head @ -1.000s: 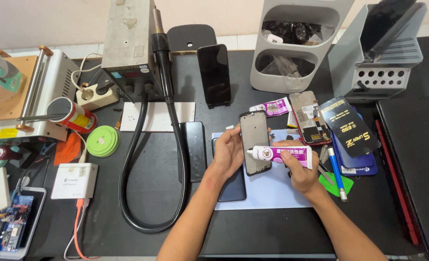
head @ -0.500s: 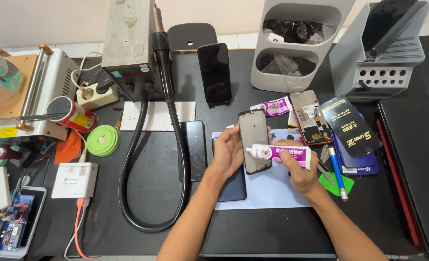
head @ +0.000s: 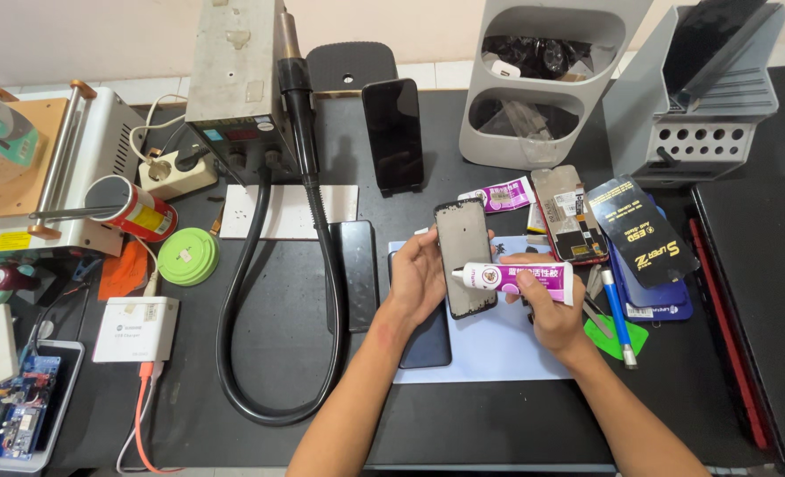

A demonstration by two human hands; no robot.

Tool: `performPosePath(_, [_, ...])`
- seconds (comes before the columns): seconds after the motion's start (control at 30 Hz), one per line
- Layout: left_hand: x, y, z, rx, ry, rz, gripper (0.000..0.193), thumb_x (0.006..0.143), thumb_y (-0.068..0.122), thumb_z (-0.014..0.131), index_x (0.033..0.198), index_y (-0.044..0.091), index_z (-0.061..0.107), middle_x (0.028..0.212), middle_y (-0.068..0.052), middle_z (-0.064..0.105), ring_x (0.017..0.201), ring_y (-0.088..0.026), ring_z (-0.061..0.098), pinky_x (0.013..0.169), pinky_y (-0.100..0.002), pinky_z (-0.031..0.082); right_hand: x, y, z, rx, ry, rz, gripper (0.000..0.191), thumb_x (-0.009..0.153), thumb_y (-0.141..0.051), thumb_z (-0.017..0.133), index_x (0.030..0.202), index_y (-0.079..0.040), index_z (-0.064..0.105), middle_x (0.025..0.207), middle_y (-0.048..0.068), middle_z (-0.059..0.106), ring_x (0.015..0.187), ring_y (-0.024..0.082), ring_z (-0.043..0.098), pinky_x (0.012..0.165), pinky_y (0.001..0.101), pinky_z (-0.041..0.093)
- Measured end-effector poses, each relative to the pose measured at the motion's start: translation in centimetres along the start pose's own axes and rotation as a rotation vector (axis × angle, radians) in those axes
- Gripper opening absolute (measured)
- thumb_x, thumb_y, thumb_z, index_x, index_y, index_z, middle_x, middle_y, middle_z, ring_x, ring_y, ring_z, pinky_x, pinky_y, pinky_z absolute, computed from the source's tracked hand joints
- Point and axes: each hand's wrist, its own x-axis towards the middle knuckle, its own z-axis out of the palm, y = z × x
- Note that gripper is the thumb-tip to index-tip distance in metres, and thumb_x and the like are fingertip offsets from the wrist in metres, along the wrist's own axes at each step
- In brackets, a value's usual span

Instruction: The person applies adhesive from a tube along the edges of a smartphone back cover. They then place the cover onto the phone body and press it into place. The person flips the phone to inspect the assembly.

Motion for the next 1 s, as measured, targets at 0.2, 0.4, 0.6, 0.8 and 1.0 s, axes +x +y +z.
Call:
performPosePath(0.2, [0.02,0.02,-0.02,0.002,-0.017,0.006,0.062,0.103,0.035,0.028,0.149,-0.003,0.043,0.138,-0.025,0.059,0.125,-0.034,0.061,0.112,-0.049,0.047,0.09,-0.06,0.28,-0.01,-0.017,-0.003,0.032,0.102,-0.019,0.055,0.119,0.005,0.069,0.082,0.009,0.072,0.07,0.011,0.065,0.064,0.0251,0.052])
performPosePath(0.4, [0.01,0.0,-0.06,0.028,-0.007,0.003,0.062,0.103,0.035,0.027,0.15,-0.002,0.043,0.139,-0.025,0.059,0.124,-0.034,0.062,0.112,-0.048,0.046,0.15,-0.04,0.35,-0.011,-0.02,0.03,0.034,0.102,-0.019,0.055,0.121,0.005,0.069,0.079,0.01,0.071,0.069,0.012,0.064,0.062,0.026,0.05])
performPosePath(0.6, [0.14,0.08,-0.06,0.011,-0.01,-0.008,0.061,0.102,0.034,0.027,0.15,-0.001,0.042,0.14,-0.024,0.059,0.125,-0.034,0.061,0.113,-0.048,0.046,0.26,0.08,0.56,0.004,-0.039,0.003,0.034,0.104,-0.02,0.054,0.121,0.005,0.069,0.082,0.009,0.071,0.071,0.012,0.064,0.066,0.0259,0.052])
performPosePath(0.8, [-0.01,0.14,0.0,0.01,-0.02,-0.004,0.064,0.103,0.036,0.026,0.148,-0.005,0.045,0.141,-0.023,0.059,0.126,-0.033,0.061,0.113,-0.047,0.046,0.17,0.3,0.43,-0.017,-0.015,0.006,0.034,0.102,-0.02,0.056,0.119,0.005,0.07,0.084,0.01,0.073,0.07,0.012,0.065,0.063,0.0258,0.052])
performPosePath(1.0, [-0.01,0.07,-0.06,-0.02,-0.042,0.03,0.062,0.103,0.034,0.026,0.148,-0.005,0.045,0.14,-0.021,0.06,0.126,-0.032,0.06,0.112,-0.046,0.046,0.08,0.47,0.42,-0.025,-0.022,-0.033,0.033,0.103,-0.019,0.057,0.122,0.006,0.069,0.089,0.011,0.074,0.072,0.012,0.067,0.066,0.026,0.055])
